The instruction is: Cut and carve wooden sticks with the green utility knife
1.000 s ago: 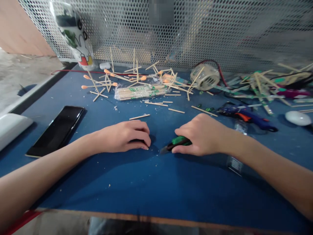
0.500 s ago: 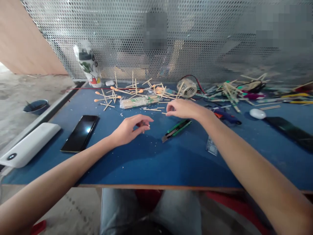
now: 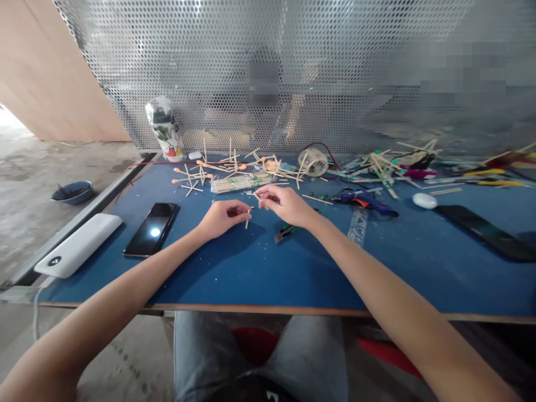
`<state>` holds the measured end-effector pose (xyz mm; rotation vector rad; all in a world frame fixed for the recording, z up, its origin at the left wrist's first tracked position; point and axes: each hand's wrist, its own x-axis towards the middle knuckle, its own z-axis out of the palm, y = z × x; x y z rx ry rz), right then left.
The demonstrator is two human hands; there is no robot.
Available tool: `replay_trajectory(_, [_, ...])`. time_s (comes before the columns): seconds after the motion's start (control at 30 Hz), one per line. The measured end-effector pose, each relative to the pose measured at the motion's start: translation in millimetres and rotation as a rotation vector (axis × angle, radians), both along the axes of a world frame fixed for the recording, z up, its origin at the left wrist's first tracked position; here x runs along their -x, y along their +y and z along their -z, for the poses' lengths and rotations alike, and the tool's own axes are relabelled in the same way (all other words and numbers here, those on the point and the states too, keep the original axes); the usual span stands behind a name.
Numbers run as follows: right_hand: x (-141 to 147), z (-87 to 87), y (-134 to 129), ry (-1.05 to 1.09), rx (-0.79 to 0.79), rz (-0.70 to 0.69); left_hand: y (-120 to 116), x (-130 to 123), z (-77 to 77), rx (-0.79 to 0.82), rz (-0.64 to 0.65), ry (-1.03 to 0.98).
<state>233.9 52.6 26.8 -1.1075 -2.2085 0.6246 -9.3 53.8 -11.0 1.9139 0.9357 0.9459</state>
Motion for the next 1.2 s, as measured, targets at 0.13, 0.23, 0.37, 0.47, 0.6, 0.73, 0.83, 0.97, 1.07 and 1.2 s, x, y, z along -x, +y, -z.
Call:
replay_trajectory(0.13, [13.4,13.1,-3.7,0.144,0.034,-0.039,1.6,1.5,0.6,0.067,0.016,-0.042])
replay_trajectory(0.23, [17.6,20.6,-2.8,0.193,0.043,-0.049,0.5,0.7,-1.1,0.111,-0.004,-0.139])
replay_trajectory(0.37, [19.2,24.9,-3.2,0.204,-0.023,-0.052,-1.9,-1.4,-3.5,0.183,-0.010,-0.234])
replay_trajectory(0.47, [16.9,22.5,-4.3,0.192,-0.154,-0.042,-2.7,-1.9,-2.6,0.283,0.017,-0.284])
replay_trajectory(0.6, [11.3,15.4,-6.9,0.155,-0.375,-0.109,-3.5,-2.8,-0.5,0.425,0.070,-0.351])
replay_trajectory(0.73, [9.3,15.2,-9.8,0.105,-0.523,-0.207,-4.4,-4.7,-2.8,0.490,0.095,-0.436])
replay_trajectory(0.83, [9.9,18.6,-10.1,0.075,-0.587,-0.262,-3.6,-4.9,-4.0,0.506,0.083,-0.486])
replay_trajectory(0.97, [10.1,20.8,-9.6,0.053,-0.627,-0.285,-1.6,-4.3,-2.3,0.519,0.075,-0.515])
replay_trajectory(1.07, [10.1,20.7,-10.3,0.040,-0.626,-0.276,-1.4,-4.4,-1.3,0.531,0.079,-0.510])
replay_trajectory(1.2, [11.2,20.2,-13.0,0.019,-0.601,-0.274,-2.0,-4.2,-2.4,0.543,0.060,-0.500])
